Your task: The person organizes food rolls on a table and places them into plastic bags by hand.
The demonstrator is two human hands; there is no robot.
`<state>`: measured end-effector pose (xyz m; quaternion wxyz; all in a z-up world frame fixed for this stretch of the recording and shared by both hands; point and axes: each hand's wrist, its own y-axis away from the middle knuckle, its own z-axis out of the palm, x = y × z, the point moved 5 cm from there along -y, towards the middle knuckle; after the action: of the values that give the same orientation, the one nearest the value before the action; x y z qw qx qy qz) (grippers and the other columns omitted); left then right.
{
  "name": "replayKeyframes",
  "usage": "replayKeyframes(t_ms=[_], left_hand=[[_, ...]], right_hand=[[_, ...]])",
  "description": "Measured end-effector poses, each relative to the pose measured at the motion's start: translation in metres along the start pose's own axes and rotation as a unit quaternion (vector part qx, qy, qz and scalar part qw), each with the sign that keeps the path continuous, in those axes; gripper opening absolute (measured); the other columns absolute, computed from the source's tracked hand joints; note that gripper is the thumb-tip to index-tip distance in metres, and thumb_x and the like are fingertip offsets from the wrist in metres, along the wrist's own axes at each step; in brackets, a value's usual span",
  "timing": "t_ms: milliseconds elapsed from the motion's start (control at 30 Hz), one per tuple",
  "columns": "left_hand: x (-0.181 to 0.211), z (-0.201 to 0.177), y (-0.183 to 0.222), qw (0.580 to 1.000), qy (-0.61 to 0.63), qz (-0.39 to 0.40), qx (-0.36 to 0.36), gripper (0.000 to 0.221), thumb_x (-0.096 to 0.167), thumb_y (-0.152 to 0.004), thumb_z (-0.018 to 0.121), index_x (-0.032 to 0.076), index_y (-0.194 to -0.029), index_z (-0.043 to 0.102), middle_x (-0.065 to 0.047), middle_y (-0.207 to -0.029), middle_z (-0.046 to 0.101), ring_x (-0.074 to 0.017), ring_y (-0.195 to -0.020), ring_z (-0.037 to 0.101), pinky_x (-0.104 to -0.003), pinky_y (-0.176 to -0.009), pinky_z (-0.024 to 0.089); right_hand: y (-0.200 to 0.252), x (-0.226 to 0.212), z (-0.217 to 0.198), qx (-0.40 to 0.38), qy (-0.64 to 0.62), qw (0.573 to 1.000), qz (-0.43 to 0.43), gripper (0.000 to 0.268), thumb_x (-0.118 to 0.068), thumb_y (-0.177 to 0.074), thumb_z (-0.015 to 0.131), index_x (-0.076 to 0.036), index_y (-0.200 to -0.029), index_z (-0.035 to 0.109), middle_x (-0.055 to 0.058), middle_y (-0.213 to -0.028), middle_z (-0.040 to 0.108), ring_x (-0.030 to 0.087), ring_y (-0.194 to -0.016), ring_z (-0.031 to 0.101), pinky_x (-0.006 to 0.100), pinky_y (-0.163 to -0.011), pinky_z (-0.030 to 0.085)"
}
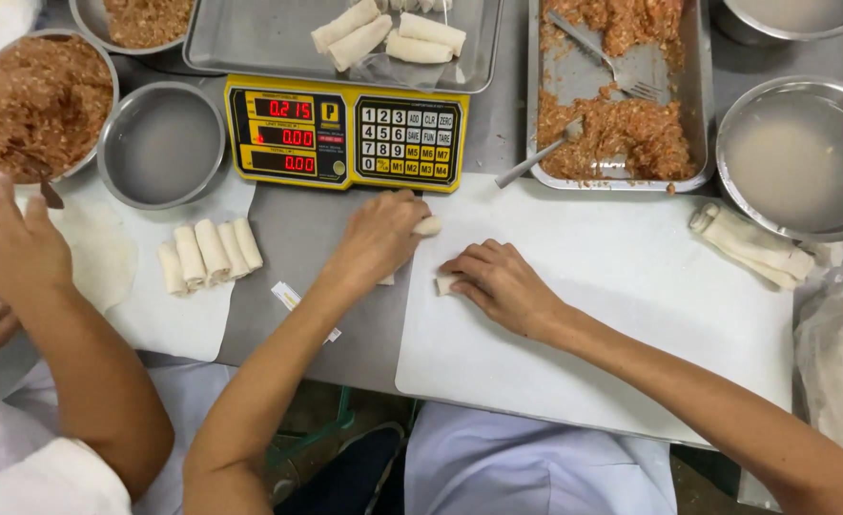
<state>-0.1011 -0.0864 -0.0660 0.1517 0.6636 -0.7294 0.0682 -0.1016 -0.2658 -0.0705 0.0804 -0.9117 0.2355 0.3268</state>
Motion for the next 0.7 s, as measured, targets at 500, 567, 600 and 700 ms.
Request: replayKeyframes(t_ms=[500, 567, 600, 700], left_hand=[[-0.039, -0.138, -0.147, 0.992, -0.102, 0.003, 0.076, 0.033, 0.023, -0.092, 0.067, 0.028, -0.123, 0.075, -0.017, -0.117, 0.070, -0.0424, -0.103, 0.060, -0.054, -0.077, 0.042], [-0.049, -0.166, -0.131, 0.992, -0.052, -0.094, 0.070, 0.030, 0.022, -0.091, 0.055, 0.021, -0.116, 0.071, -0.019, -0.116, 0.069, -0.0434, -0.102, 0.062, -0.056, -0.080, 0.045], [-0.060, -0.177, -0.120, 0.980, 0.000, -0.191, 0.061, 0.031, 0.020, -0.090, 0.043, 0.013, -0.109, 0.066, -0.021, -0.114, 0.069, -0.0444, -0.100, 0.063, -0.057, -0.083, 0.047], [-0.067, -0.179, -0.113, 0.978, -0.010, -0.201, 0.052, 0.031, 0.022, -0.092, 0.043, 0.013, -0.113, 0.065, -0.020, -0.117, 0.067, -0.0441, -0.102, 0.062, -0.058, -0.084, 0.047]], right_hand=[[-0.008, -0.038, -0.070, 0.130, 0.000, 0.981, -0.145, 0.029, -0.016, -0.099, 0.065, -0.008, -0.127, 0.067, 0.019, -0.121, 0.065, 0.031, -0.112, 0.063, 0.047, -0.098, 0.053], [-0.020, -0.035, -0.103, 0.175, -0.007, 0.972, -0.157, 0.028, -0.010, -0.099, 0.066, -0.006, -0.127, 0.065, 0.018, -0.124, 0.064, 0.032, -0.115, 0.062, 0.047, -0.102, 0.052], [-0.024, -0.034, -0.120, 0.220, -0.015, 0.961, -0.169, 0.028, -0.003, -0.098, 0.067, -0.005, -0.126, 0.064, 0.018, -0.126, 0.062, 0.033, -0.119, 0.060, 0.048, -0.106, 0.052], [-0.061, -0.025, -0.158, 0.238, 0.033, 0.965, -0.109, 0.047, -0.007, -0.099, 0.071, -0.008, -0.142, 0.052, 0.020, -0.144, 0.048, 0.037, -0.135, 0.047, 0.064, -0.112, 0.040]])
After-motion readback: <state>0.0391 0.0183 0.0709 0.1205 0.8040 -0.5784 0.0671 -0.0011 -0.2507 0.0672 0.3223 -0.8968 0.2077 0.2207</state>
